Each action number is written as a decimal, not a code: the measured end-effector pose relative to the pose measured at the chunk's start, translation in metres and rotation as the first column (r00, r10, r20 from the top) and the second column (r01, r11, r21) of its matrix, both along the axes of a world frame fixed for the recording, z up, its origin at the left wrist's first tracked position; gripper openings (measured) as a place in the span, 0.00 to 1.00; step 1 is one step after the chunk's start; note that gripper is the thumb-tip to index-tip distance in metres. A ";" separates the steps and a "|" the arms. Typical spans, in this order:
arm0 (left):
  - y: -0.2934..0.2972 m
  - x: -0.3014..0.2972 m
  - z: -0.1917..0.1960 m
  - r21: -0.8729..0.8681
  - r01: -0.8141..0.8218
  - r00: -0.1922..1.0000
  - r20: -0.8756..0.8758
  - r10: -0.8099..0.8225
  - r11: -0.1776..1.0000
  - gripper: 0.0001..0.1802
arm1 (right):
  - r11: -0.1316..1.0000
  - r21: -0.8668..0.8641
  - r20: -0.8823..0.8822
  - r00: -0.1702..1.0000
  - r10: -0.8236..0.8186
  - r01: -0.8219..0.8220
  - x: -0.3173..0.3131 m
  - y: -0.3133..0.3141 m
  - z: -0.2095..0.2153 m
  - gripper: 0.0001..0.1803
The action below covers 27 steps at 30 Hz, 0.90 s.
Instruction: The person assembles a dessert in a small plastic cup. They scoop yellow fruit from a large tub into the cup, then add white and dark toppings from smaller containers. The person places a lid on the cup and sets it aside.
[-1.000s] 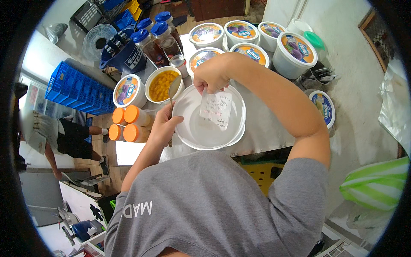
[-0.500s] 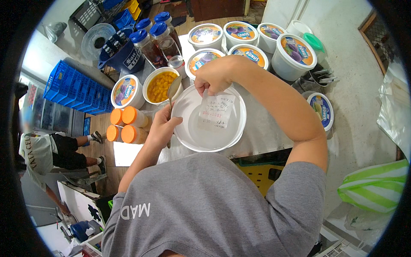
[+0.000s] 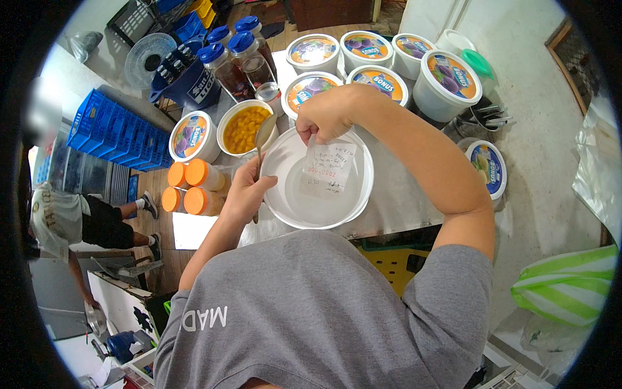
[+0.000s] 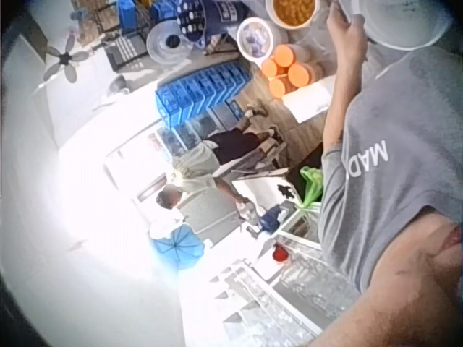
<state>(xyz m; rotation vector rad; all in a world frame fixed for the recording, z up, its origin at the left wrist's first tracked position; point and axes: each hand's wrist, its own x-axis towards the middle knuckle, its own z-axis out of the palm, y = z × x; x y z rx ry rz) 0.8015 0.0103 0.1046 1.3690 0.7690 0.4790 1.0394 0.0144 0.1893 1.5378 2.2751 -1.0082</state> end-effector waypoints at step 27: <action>0.002 -0.002 -0.004 -0.020 0.011 0.999 -0.030 -0.011 1.000 0.33 | 0.999 -0.005 0.013 0.999 0.032 -0.032 0.002 0.008 -0.018 0.13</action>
